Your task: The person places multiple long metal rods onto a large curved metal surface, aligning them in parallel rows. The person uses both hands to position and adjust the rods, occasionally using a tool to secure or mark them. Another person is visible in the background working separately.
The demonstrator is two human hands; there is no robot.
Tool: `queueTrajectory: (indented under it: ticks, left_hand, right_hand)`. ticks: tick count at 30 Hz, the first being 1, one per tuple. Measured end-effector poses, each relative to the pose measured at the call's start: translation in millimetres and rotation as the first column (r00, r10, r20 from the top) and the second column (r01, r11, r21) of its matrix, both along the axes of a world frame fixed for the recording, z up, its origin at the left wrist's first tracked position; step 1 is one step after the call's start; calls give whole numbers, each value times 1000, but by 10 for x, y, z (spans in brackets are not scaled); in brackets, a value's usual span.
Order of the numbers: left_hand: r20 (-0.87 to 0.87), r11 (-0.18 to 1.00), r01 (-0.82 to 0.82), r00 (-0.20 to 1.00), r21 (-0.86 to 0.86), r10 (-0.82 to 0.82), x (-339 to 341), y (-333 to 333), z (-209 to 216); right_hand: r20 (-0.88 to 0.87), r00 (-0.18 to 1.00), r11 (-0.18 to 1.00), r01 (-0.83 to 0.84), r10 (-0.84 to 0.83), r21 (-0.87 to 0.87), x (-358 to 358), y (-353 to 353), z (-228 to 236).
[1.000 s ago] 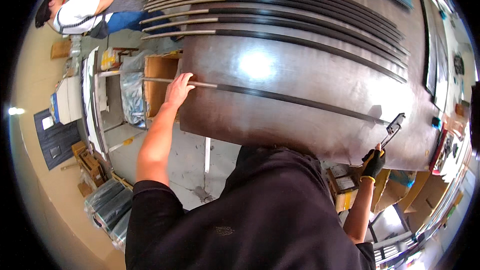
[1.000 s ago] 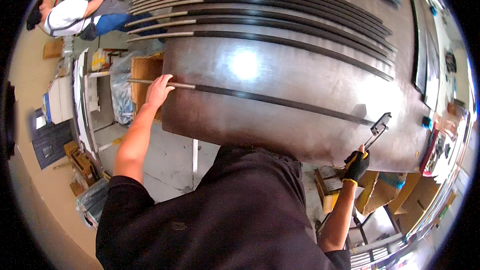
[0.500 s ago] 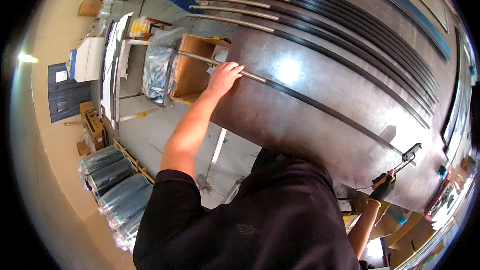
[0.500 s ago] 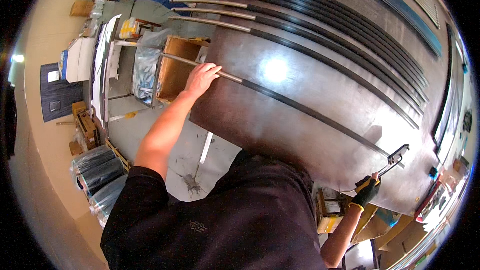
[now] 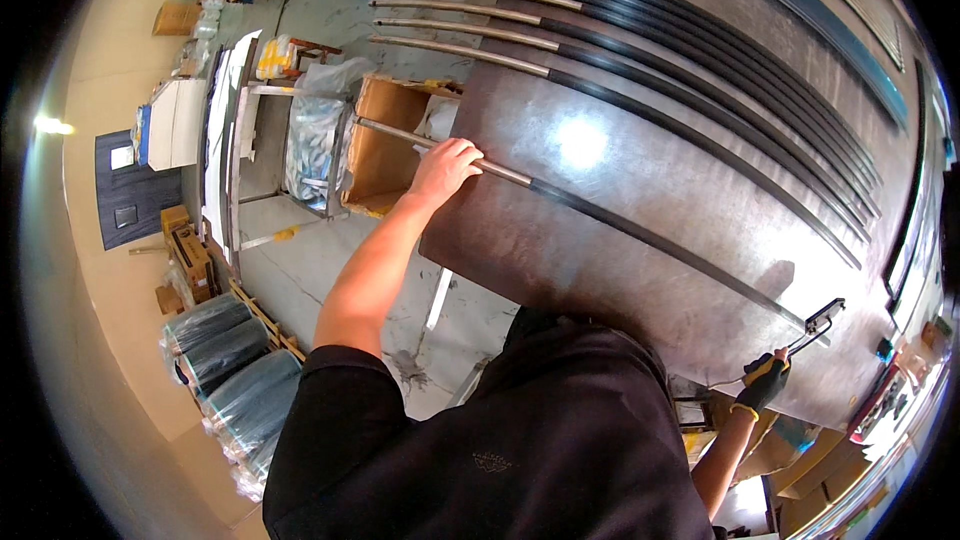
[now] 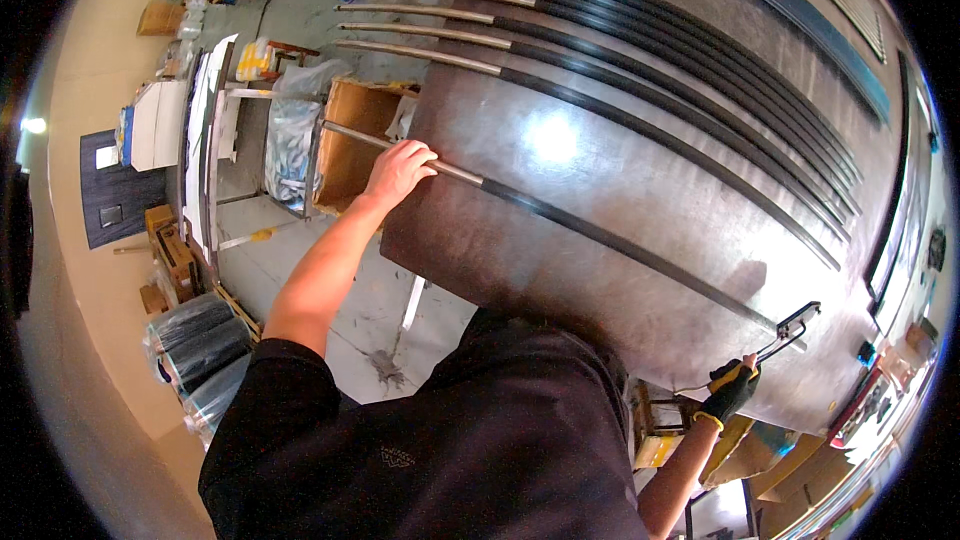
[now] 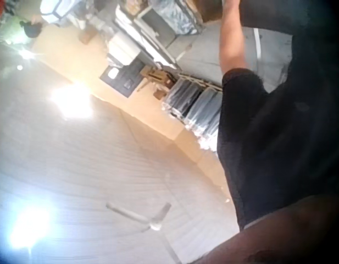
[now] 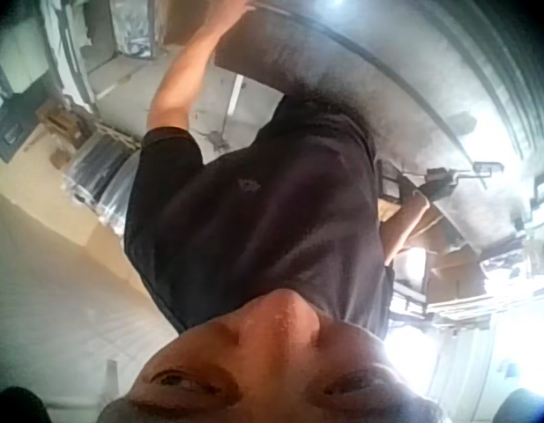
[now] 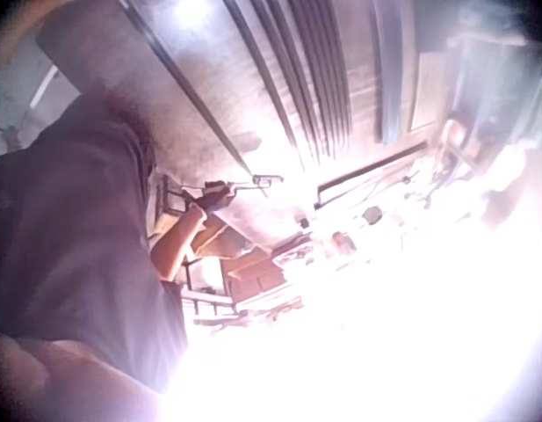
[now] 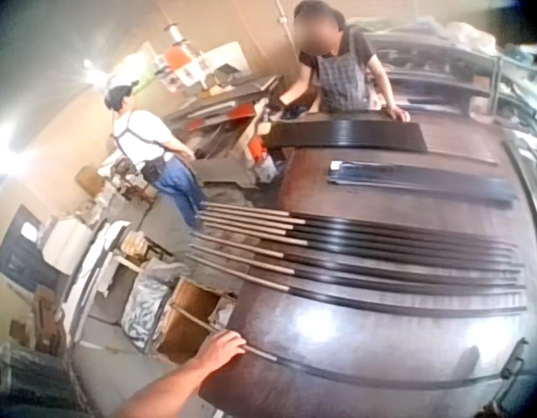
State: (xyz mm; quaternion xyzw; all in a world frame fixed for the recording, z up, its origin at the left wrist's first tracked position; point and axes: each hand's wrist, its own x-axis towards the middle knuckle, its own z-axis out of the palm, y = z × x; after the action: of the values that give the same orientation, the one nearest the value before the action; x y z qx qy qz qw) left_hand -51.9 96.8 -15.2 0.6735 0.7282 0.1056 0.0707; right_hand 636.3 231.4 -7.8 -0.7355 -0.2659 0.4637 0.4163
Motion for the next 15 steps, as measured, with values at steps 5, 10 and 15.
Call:
queueTrajectory:
  ticks: [5, 10, 15]
  left_hand:
    - [39, 997, 25, 999, -67, -22, -52, 2, 105]
    - [41, 995, 50, 998, -89, -47, -72, 3, 64]
    - [88, 998, 51, 995, -46, -47, 122, 510, 202]
  right_hand:
    - [-48, 999, 1000, 5, -6, -1, 133, -79, -77]
    - [-90, 995, 999, 46, -44, 21, 196, -190, -112]
    - [-9, 998, 998, 63, -63, -23, 92, -221, -49]
